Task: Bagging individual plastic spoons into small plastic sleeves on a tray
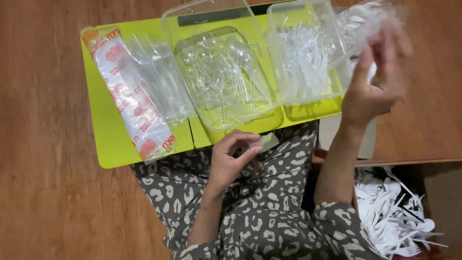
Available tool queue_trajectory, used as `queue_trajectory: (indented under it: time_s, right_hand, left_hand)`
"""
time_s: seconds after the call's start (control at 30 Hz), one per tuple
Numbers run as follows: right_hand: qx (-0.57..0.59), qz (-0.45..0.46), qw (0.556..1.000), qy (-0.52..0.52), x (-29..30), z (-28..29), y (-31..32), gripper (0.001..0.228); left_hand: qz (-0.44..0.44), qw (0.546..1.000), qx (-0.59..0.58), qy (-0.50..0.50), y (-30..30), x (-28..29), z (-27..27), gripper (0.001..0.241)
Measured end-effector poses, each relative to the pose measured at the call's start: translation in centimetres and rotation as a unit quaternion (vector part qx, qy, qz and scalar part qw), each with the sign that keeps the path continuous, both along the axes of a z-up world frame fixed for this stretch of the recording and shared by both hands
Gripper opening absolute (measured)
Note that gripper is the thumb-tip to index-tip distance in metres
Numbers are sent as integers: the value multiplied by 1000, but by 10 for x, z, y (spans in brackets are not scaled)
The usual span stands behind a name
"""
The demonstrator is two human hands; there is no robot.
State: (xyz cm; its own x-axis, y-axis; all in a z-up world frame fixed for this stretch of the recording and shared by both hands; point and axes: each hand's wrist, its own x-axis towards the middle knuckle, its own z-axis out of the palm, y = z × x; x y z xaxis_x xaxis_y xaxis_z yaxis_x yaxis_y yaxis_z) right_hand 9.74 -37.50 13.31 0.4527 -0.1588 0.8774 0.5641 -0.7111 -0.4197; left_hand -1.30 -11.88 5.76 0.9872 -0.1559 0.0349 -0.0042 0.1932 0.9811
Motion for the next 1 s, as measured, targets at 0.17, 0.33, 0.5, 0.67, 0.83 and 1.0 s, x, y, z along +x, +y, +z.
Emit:
queue_trajectory:
  time_s: [0.17, 0.33, 0.5, 0.67, 0.83, 1.0]
  right_hand:
    - [215, 233, 948, 4, -51, -3, 4, 38]
    - [212, 308, 927, 36, -63, -11, 21, 38]
    - [225, 307, 924, 48, -73, -8, 28, 38]
    - [223, 321, 919, 57, -74, -12, 23, 34]
    - [169, 405, 897, 59, -66, -22, 23, 35]
    - [109, 577, 798, 135, -54, -18, 37, 75]
  left_hand:
    - [-19, 996, -81, 14, 1, -5, 9, 27]
    - [-23, 997, -78, -3, 3, -5, 6, 29]
    - [-16, 996, -82, -33, 4, -4, 4, 30]
    - [-17, 996, -80, -35, 5, -5, 5, 30]
    - [-7, 998, -7, -54, 7, -7, 6, 32]
    - [-31, 995, -86, -30, 11, -9, 9, 28]
